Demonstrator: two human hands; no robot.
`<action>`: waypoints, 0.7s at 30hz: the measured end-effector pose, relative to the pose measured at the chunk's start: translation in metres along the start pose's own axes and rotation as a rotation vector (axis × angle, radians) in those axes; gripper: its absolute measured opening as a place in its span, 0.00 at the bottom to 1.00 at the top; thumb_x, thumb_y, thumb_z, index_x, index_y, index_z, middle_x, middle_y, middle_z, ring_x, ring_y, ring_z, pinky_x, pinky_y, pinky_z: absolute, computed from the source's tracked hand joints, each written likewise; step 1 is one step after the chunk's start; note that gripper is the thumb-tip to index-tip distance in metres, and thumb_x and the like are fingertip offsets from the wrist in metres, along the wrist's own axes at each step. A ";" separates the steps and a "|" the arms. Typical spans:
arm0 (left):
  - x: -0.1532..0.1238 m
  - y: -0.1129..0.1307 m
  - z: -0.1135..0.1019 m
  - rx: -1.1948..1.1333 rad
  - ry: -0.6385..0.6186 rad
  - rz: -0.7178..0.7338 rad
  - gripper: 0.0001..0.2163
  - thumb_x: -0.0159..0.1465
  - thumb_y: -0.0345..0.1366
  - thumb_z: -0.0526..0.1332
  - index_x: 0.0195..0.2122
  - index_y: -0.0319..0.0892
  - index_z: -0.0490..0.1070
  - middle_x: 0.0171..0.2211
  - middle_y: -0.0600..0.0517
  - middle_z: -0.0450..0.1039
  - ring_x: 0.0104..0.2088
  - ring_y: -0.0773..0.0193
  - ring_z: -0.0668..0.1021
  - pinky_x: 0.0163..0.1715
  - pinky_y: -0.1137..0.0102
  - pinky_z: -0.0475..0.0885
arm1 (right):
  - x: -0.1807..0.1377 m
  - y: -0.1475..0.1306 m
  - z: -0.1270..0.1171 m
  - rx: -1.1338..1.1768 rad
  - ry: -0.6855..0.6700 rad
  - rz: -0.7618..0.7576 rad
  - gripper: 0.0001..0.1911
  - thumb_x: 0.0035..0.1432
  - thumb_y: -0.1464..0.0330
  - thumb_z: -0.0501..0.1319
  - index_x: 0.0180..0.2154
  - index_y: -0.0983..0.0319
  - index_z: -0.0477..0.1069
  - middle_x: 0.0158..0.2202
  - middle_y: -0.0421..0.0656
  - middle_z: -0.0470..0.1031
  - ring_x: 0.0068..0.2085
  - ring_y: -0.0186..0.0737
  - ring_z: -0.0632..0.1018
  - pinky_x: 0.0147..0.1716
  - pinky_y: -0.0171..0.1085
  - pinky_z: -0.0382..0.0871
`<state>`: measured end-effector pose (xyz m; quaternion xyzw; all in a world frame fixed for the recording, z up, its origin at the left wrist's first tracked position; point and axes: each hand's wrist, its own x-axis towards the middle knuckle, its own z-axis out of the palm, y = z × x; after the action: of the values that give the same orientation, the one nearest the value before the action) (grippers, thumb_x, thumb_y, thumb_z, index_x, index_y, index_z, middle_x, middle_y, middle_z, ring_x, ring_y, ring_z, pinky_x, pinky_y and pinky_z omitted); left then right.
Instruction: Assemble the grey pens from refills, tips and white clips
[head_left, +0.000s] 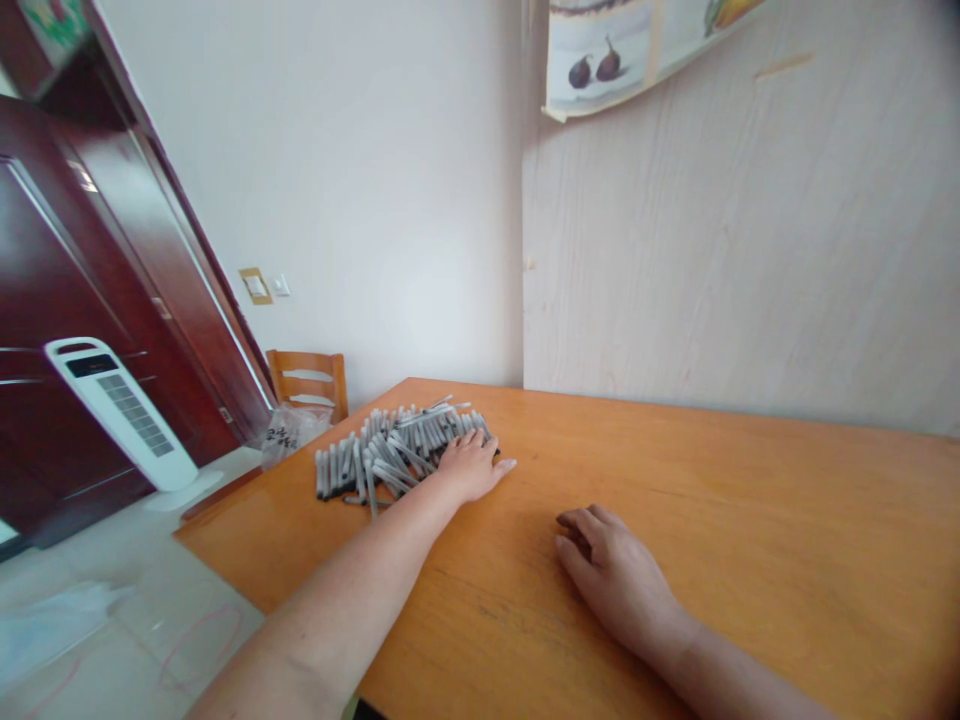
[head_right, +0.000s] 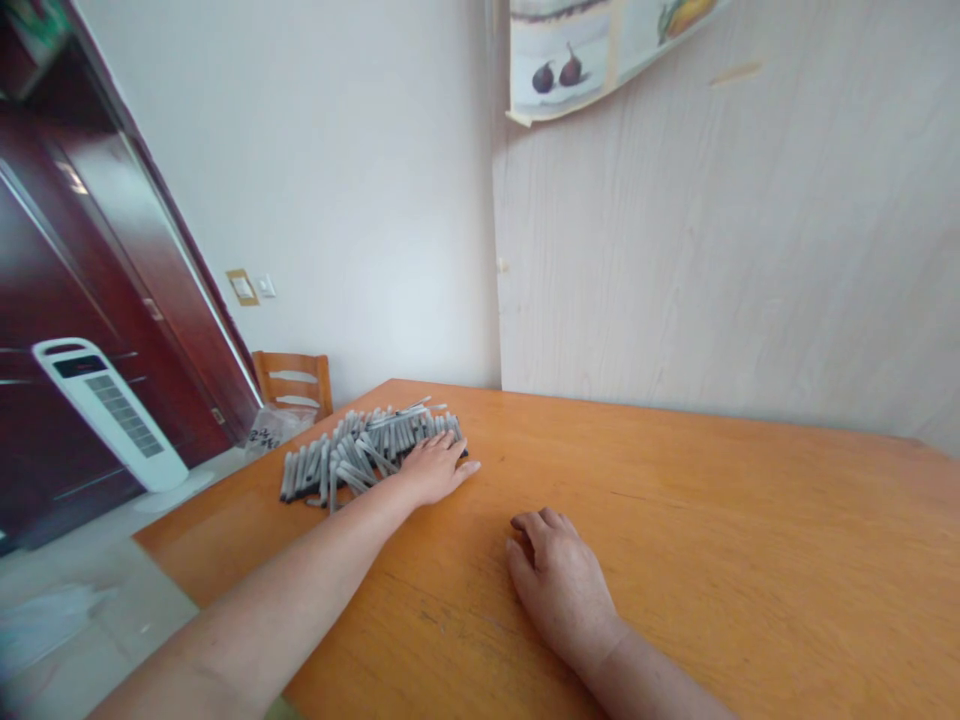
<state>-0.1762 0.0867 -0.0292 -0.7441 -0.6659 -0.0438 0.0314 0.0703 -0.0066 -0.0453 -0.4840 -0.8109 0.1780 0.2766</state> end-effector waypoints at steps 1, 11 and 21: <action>-0.002 0.001 0.001 0.000 0.006 -0.001 0.35 0.62 0.62 0.41 0.61 0.44 0.60 0.65 0.40 0.53 0.65 0.47 0.56 0.60 0.51 0.52 | 0.000 0.000 0.000 -0.002 0.004 -0.003 0.14 0.59 0.66 0.53 0.45 0.60 0.73 0.39 0.48 0.74 0.42 0.42 0.74 0.42 0.38 0.65; -0.040 0.028 0.003 -0.061 0.056 0.098 0.35 0.62 0.61 0.40 0.62 0.44 0.59 0.65 0.42 0.54 0.66 0.50 0.55 0.62 0.55 0.52 | 0.002 -0.002 -0.001 -0.019 -0.002 -0.017 0.13 0.59 0.67 0.53 0.43 0.61 0.72 0.39 0.47 0.73 0.42 0.42 0.73 0.42 0.37 0.64; -0.094 0.056 -0.010 -0.110 0.080 0.214 0.29 0.65 0.57 0.43 0.59 0.46 0.62 0.63 0.46 0.59 0.64 0.52 0.59 0.62 0.57 0.54 | 0.002 -0.003 0.000 -0.022 0.023 -0.030 0.12 0.60 0.66 0.53 0.41 0.60 0.73 0.38 0.46 0.73 0.42 0.42 0.73 0.42 0.36 0.63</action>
<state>-0.1314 -0.0133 -0.0285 -0.8092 -0.5775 -0.1065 0.0216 0.0678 -0.0066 -0.0431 -0.4769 -0.8166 0.1595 0.2834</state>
